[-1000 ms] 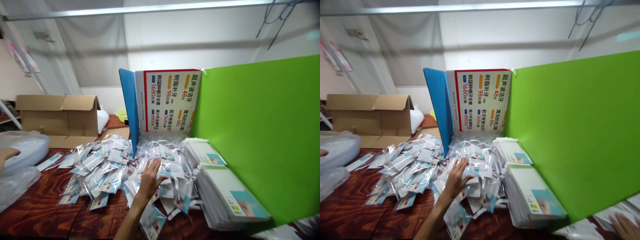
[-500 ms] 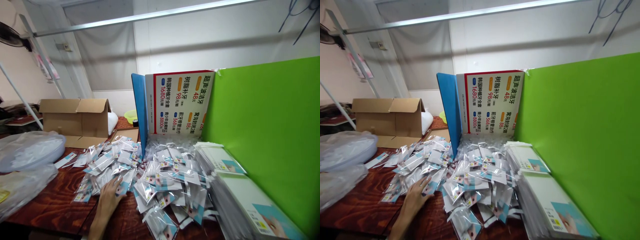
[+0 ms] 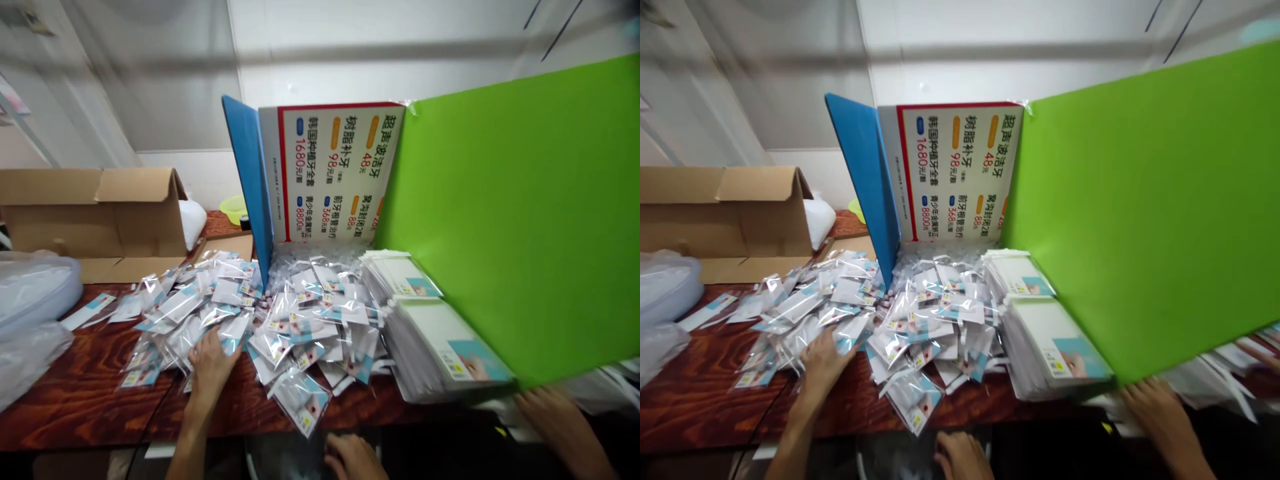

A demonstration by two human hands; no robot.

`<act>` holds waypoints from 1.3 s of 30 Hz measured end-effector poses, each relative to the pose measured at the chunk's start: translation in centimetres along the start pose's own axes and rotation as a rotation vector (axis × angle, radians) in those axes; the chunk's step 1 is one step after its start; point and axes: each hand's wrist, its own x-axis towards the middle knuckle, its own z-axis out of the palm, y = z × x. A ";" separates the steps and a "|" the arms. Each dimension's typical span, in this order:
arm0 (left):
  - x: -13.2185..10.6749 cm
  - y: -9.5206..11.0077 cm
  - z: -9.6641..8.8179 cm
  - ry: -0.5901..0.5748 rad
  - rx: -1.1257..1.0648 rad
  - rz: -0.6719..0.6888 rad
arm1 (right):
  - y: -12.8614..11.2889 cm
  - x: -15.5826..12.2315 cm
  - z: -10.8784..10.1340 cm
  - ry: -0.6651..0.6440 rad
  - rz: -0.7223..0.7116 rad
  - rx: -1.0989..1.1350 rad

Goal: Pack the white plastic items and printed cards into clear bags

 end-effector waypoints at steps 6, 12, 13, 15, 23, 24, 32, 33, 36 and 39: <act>-2.8 -3.4 -2.6 -0.115 -0.172 -0.126 | -0.5 -1.4 -4.0 -0.118 0.109 0.497; -8.7 -5.4 -3.1 -0.215 -1.006 -0.091 | -1.2 -1.2 -4.5 -0.173 0.013 0.952; -9.7 -4.9 -3.1 -0.238 -1.073 -0.033 | -1.7 -0.7 -4.5 -0.142 -0.011 1.005; -11.4 -3.7 -3.2 -0.283 -1.165 0.099 | -3.1 0.7 -4.8 -0.020 -0.041 1.098; -13.2 0.7 -4.1 -0.409 -1.049 0.462 | -8.0 5.0 -8.4 0.066 -0.151 1.256; -13.1 0.9 -4.2 -0.410 -1.039 0.484 | -8.0 4.9 -8.8 0.019 -0.152 1.226; -12.7 2.7 -4.3 -0.333 -0.980 0.612 | -6.8 4.3 -9.7 -0.009 -0.067 0.851; -12.6 2.9 -4.3 -0.318 -0.975 0.633 | -6.6 4.4 -9.8 -0.007 -0.033 0.845; -12.5 3.6 -4.1 -0.295 -0.959 0.679 | -6.4 4.7 -9.9 -0.083 0.127 0.913; -12.1 4.1 -3.5 -0.285 -0.920 0.746 | -6.2 4.9 -10.0 -0.061 0.166 0.935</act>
